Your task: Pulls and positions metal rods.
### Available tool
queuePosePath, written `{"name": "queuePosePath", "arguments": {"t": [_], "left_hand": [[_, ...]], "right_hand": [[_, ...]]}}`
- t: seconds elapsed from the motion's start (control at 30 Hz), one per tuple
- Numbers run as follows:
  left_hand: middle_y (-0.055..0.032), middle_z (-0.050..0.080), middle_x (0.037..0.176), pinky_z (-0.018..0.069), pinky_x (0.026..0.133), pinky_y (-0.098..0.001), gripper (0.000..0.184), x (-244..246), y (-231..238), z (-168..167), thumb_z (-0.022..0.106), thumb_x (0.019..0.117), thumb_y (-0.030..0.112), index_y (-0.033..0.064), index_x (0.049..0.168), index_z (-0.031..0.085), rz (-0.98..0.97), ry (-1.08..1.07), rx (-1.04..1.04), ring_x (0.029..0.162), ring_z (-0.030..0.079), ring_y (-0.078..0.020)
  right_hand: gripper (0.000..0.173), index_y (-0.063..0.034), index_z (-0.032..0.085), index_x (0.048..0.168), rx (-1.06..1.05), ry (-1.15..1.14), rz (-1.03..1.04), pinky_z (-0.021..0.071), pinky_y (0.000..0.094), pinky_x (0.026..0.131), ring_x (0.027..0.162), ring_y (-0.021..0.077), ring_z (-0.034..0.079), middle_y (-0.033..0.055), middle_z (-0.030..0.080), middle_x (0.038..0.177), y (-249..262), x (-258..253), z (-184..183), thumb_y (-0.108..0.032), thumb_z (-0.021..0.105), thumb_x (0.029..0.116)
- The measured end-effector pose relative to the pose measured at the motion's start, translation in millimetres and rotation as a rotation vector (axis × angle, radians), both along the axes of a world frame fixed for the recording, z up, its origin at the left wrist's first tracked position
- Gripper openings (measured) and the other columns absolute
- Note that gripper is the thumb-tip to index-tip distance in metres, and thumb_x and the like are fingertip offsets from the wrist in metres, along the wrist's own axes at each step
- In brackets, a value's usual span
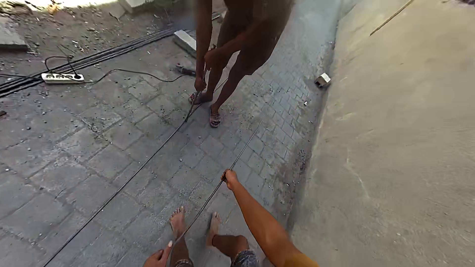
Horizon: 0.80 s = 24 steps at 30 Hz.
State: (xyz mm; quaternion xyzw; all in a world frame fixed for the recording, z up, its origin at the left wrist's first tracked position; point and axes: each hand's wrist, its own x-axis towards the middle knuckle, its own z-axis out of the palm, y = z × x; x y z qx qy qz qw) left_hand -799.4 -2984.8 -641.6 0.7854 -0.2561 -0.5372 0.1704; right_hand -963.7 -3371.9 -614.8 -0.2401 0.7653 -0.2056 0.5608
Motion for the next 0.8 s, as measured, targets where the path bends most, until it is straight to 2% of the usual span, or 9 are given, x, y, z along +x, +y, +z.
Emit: {"name": "queuePosePath", "arguments": {"t": [0.07,0.13,0.23,0.3,0.37,0.47,0.63,0.73,0.8], "left_hand": [[-0.0147,0.055,0.061,0.0446,0.062,-0.0590,0.075,-14.6,-24.6,-49.5,0.042,0.1013,0.066,0.0013,0.067,0.059,0.007,0.005,0.044,0.063,0.058,-0.0342],[-0.0198,0.060,0.070,0.0458,0.069,-0.0626,0.073,-18.1,-59.4,-83.7,0.043,0.1035,0.062,-0.0028,0.076,0.063,-0.002,0.048,0.124,0.072,0.062,-0.0386],[-0.0257,0.065,0.085,0.0461,0.081,-0.0657,0.071,-10.0,-100.6,-131.4,0.041,0.1058,0.058,-0.0053,0.087,0.067,0.041,0.026,0.207,0.088,0.065,-0.0429],[-0.0294,0.068,0.091,0.0460,0.085,-0.0697,0.071,-7.7,-109.5,-173.2,0.042,0.1062,0.057,-0.0055,0.090,0.070,0.083,-0.021,0.226,0.095,0.066,-0.0479],[-0.0297,0.068,0.089,0.0463,0.083,-0.0713,0.073,-9.7,-109.7,-216.5,0.039,0.1061,0.060,-0.0045,0.088,0.069,0.088,-0.059,0.243,0.094,0.067,-0.0492],[-0.0257,0.065,0.075,0.0470,0.072,-0.0706,0.076,-24.3,-103.4,-281.2,0.039,0.1050,0.062,-0.0023,0.076,0.066,0.108,-0.127,0.178,0.080,0.066,-0.0472],[-0.0176,0.062,0.068,0.0473,0.069,-0.0644,0.072,-62.5,-89.2,-385.2,0.041,0.1035,0.063,0.0020,0.073,0.065,0.055,-0.117,0.149,0.072,0.065,-0.0391],[-0.0151,0.060,0.062,0.0462,0.063,-0.0625,0.069,-91.0,-73.7,-430.0,0.046,0.1020,0.063,0.0048,0.068,0.063,0.051,-0.165,0.142,0.067,0.064,-0.0377],[-0.0144,0.059,0.061,0.0458,0.061,-0.0615,0.068,-85.7,-77.8,-443.6,0.046,0.1024,0.061,0.0048,0.068,0.063,0.073,-0.217,0.109,0.065,0.063,-0.0373]], "right_hand": [[0.017,0.0046,0.048,0.119,0.037,0.059,0.052,0.0520,0.0282,0.064,0.064,0.0147,0.054,0.0088,0.050,0.083,-23.4,-9.4,-36.0,-0.005,0.040,0.1073],[0.026,0.0068,0.045,0.129,0.057,0.115,0.160,0.0547,0.0330,0.072,0.074,0.0191,0.059,0.0142,0.055,0.094,-41.0,-24.6,-80.0,-0.002,0.044,0.1047],[0.045,0.0071,0.042,0.143,0.002,0.321,0.511,0.0566,0.0434,0.087,0.101,0.0297,0.066,0.0252,0.060,0.121,-60.8,-37.3,-148.5,-0.009,0.055,0.1025],[0.066,0.0051,0.034,0.153,-0.124,0.568,0.884,0.0467,0.0529,0.109,0.134,0.0411,0.053,0.0306,0.047,0.148,-73.3,-39.9,-181.2,-0.020,0.062,0.0997],[0.066,0.0030,0.037,0.154,-0.321,0.687,1.210,0.0362,0.0598,0.116,0.144,0.0482,0.039,0.0318,0.037,0.157,-79.3,-45.7,-212.3,-0.027,0.059,0.0990],[0.046,0.0012,0.060,0.134,-0.645,0.562,1.632,0.0373,0.0613,0.113,0.133,0.0468,0.051,0.0279,0.057,0.139,-74.9,-37.4,-269.6,-0.032,0.047,0.1053],[0.048,-0.0009,0.068,0.120,-0.703,0.180,2.115,0.0528,0.0534,0.100,0.115,0.0367,0.065,0.0200,0.068,0.115,-24.3,-22.1,-381.8,-0.038,0.039,0.1102],[0.058,-0.0017,0.071,0.104,-0.533,0.139,2.320,0.0583,0.0553,0.082,0.097,0.0352,0.071,0.0177,0.071,0.099,15.0,-50.1,-439.2,-0.044,0.032,0.1111],[0.063,-0.0018,0.069,0.085,-0.644,0.146,2.372,0.0569,0.0555,0.062,0.076,0.0360,0.073,0.0167,0.070,0.080,16.6,-51.7,-461.0,-0.044,0.031,0.1109]]}}
